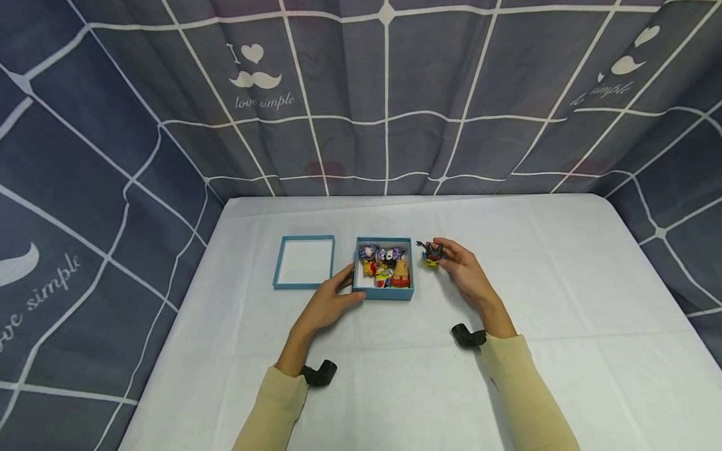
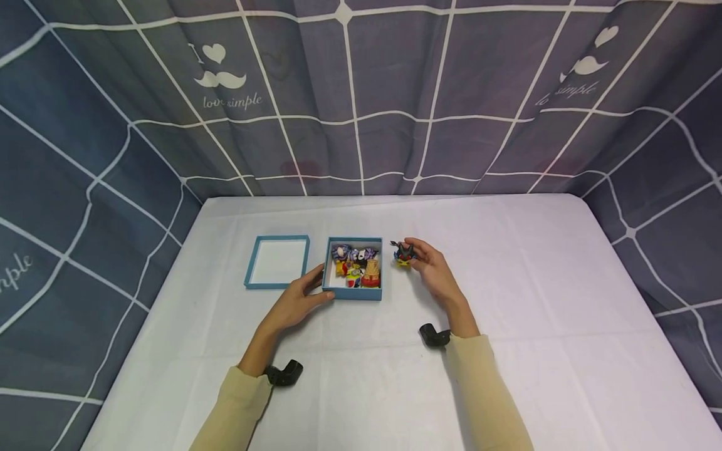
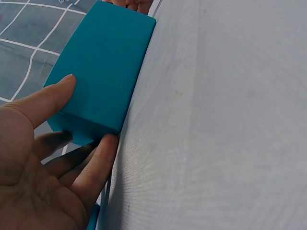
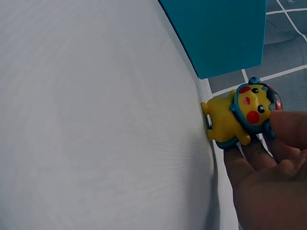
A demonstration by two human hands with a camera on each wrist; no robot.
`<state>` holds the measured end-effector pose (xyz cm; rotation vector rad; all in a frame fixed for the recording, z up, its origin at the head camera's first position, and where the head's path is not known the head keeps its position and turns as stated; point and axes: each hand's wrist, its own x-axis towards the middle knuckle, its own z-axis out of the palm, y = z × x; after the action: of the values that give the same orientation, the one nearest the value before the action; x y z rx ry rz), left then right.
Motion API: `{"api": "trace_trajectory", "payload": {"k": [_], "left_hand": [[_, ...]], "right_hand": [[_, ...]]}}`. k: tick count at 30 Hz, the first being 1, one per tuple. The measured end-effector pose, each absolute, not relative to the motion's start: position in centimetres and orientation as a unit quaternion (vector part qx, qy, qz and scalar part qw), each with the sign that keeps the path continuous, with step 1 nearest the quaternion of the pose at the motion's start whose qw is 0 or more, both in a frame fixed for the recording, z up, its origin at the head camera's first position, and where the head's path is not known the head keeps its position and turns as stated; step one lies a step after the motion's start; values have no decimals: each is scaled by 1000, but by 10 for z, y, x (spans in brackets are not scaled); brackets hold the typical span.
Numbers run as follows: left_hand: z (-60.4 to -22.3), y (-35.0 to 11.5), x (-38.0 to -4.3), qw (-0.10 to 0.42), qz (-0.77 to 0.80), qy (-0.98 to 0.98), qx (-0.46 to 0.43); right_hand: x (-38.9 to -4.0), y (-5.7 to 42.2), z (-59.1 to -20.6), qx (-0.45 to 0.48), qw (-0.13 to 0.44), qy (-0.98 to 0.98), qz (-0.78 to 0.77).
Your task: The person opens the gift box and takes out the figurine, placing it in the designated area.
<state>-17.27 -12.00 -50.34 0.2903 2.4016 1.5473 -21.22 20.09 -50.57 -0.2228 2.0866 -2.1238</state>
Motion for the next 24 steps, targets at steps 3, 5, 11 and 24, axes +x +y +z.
{"api": "trace_trajectory", "payload": {"k": [3, 5, 11, 24], "left_hand": [[-504, -119, -173, 134, 532, 830, 101], [-504, -119, -173, 134, 530, 831, 101], [-506, -120, -174, 135, 530, 832, 99], [-506, -120, -175, 137, 530, 831, 104]], "right_hand": [[-213, 202, -506, -75, 78, 696, -710], [-212, 202, -507, -77, 79, 696, -710], [-211, 203, -508, -82, 85, 696, -708], [-212, 203, -510, -92, 58, 704, -701]]}}
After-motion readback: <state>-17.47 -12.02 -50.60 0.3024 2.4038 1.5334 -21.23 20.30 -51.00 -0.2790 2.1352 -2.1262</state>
